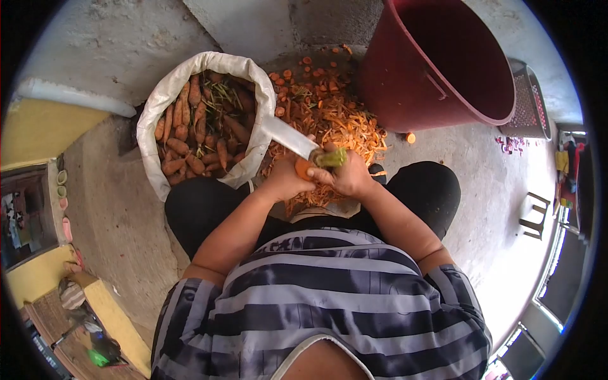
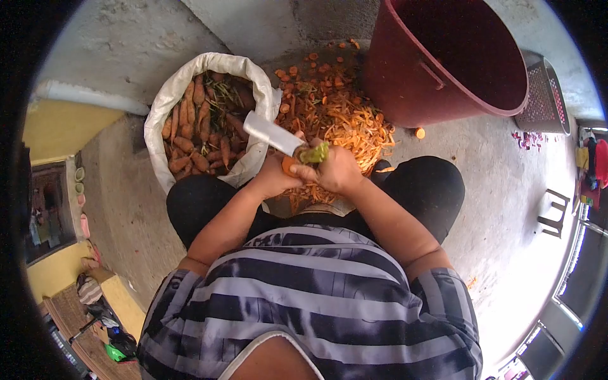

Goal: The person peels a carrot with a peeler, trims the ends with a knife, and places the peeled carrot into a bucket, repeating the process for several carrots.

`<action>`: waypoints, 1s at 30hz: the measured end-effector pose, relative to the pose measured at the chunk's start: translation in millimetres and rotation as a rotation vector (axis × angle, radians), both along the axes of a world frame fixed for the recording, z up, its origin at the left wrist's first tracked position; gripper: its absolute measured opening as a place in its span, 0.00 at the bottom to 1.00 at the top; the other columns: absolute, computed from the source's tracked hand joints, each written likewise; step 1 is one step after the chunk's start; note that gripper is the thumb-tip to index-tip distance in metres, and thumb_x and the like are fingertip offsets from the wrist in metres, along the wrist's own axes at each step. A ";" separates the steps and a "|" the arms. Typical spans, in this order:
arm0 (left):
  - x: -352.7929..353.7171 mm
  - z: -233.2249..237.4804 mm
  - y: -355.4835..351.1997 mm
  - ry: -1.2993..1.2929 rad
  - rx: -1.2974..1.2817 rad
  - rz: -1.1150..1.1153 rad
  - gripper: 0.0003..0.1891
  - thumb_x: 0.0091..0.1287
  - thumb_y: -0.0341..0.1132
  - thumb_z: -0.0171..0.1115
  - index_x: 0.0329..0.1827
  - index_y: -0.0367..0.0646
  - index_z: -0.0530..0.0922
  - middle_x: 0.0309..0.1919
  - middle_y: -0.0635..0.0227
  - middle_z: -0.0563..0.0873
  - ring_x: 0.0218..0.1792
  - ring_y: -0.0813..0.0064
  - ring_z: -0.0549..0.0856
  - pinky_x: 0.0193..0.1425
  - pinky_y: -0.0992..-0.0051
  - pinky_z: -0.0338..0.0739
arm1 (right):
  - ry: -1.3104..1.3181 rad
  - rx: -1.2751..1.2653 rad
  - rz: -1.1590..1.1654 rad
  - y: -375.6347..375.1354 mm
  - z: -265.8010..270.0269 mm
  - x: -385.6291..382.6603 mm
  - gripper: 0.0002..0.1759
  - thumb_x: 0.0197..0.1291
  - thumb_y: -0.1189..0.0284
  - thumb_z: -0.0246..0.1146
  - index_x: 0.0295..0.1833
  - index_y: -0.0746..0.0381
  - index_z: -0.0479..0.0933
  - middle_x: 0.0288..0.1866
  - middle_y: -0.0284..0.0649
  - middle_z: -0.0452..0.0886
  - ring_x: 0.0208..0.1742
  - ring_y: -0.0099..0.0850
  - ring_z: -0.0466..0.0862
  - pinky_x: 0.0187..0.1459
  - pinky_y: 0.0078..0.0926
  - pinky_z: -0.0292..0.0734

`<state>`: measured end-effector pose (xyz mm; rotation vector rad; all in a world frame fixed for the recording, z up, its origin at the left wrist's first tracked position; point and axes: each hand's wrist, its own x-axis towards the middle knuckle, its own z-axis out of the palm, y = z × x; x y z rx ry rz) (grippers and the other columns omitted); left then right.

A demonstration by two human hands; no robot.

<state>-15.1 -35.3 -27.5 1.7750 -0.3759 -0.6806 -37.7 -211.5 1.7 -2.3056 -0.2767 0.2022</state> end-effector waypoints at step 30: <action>4.1 10.0 5.6 0.534 -0.292 0.006 0.23 0.46 0.25 0.68 0.48 0.42 0.73 0.36 0.75 0.79 0.34 0.84 0.78 0.35 0.83 0.73 | 0.105 -0.034 -0.176 -1.3 23.2 9.2 0.52 0.18 0.34 0.70 0.39 0.69 0.68 0.23 0.51 0.76 0.29 0.46 0.82 0.32 0.36 0.76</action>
